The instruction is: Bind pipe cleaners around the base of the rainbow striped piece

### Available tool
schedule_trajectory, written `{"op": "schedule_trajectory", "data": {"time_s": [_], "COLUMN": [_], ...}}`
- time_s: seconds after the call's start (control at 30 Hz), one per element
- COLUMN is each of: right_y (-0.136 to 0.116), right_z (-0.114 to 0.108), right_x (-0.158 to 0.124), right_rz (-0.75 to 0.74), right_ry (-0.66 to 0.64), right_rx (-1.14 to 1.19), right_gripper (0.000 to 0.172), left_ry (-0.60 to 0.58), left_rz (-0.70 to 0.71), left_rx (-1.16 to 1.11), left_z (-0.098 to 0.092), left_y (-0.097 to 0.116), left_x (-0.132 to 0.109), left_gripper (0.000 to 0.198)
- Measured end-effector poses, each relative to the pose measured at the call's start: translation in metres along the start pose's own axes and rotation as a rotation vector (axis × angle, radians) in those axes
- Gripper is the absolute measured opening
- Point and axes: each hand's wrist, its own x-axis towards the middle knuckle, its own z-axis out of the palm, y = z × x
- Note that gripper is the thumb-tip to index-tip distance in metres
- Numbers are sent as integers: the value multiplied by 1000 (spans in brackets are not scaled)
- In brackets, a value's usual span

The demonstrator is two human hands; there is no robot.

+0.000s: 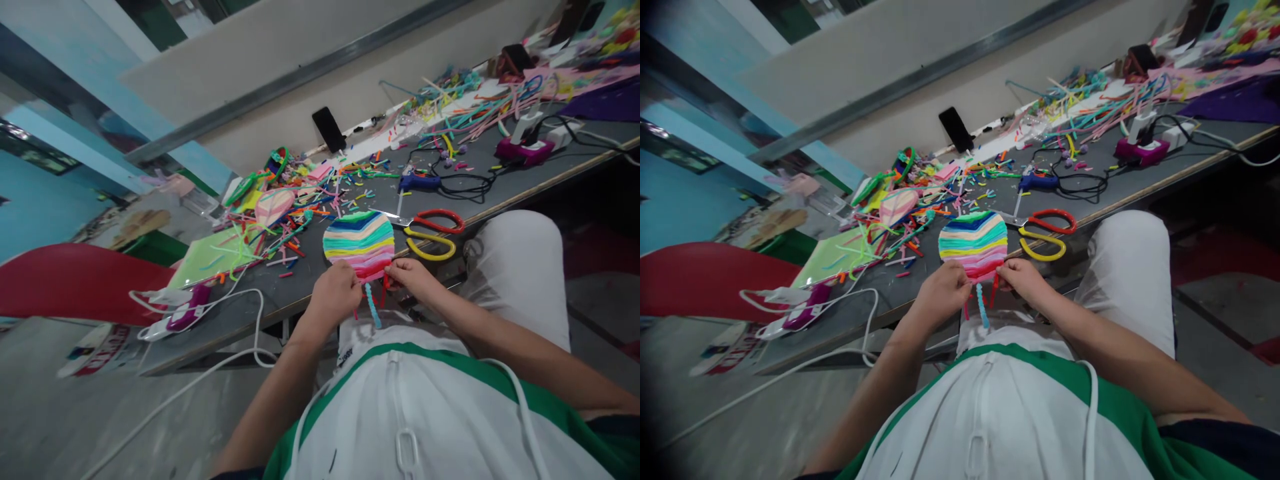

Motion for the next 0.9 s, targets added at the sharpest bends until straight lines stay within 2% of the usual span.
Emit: {"op": "schedule_trajectory", "data": {"time_s": [0.23, 0.57, 0.7, 0.9], "right_y": [-3, -1, 0, 0], "right_z": [-1, -8, -7, 2], "right_x": [-2, -7, -8, -6], "right_rz": [-47, 73, 62, 32], "right_ry": [-26, -96, -101, -73], "right_rx": [-23, 163, 168, 30], "right_gripper": [32, 17, 24, 29], "left_ry": [-36, -80, -85, -72], "left_rz": [-86, -81, -86, -79], "left_rx": [72, 17, -7, 1], "left_z": [-3, -3, -3, -3], "left_y": [3, 0, -1, -1], "left_x": [8, 7, 6, 5], "left_gripper": [13, 16, 17, 17]}}
